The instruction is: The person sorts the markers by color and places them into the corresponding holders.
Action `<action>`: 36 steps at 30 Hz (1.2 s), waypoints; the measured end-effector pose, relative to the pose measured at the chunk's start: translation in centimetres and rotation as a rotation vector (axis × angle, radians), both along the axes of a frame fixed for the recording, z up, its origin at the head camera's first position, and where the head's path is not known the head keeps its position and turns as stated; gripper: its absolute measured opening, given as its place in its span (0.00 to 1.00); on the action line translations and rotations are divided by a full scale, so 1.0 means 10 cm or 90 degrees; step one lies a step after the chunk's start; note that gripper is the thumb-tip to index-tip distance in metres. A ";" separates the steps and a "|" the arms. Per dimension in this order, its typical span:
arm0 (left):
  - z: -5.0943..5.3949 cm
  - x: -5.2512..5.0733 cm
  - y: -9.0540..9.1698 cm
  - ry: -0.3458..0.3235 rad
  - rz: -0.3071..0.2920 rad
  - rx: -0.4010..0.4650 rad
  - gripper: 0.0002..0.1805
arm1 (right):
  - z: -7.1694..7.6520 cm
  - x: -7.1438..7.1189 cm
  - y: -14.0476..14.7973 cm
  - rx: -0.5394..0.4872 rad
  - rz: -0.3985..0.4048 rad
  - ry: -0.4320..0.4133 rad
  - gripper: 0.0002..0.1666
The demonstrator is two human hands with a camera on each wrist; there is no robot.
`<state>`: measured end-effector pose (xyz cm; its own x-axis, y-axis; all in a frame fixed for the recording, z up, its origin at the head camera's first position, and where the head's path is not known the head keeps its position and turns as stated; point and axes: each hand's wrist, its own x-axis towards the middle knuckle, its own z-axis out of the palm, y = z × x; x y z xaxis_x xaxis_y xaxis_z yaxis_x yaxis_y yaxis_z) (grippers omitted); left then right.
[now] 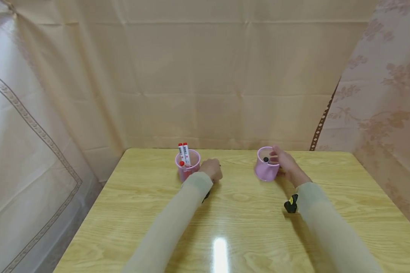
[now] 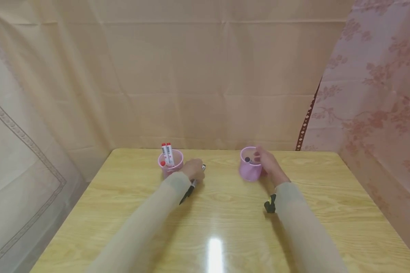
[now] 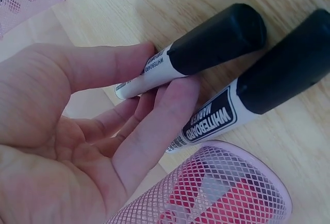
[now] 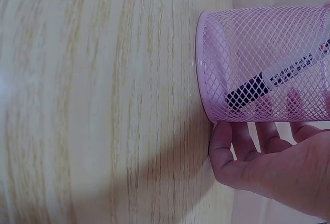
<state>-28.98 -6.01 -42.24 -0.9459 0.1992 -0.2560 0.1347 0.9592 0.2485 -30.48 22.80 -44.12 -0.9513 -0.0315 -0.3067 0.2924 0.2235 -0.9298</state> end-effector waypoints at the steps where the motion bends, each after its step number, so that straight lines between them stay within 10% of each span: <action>1: 0.00 0.00 0.00 0.001 0.000 0.003 0.05 | 0.00 0.00 0.00 0.000 0.000 -0.001 0.48; 36: -0.01 -0.10 -0.04 -0.041 -0.006 0.007 0.07 | 0.02 0.02 -0.01 0.005 0.007 -0.002 0.50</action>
<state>-29.96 -6.42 -42.39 -0.9257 0.2109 -0.3139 0.1267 0.9551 0.2679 -30.24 22.74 -43.95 -0.9501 -0.0397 -0.3093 0.2922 0.2334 -0.9274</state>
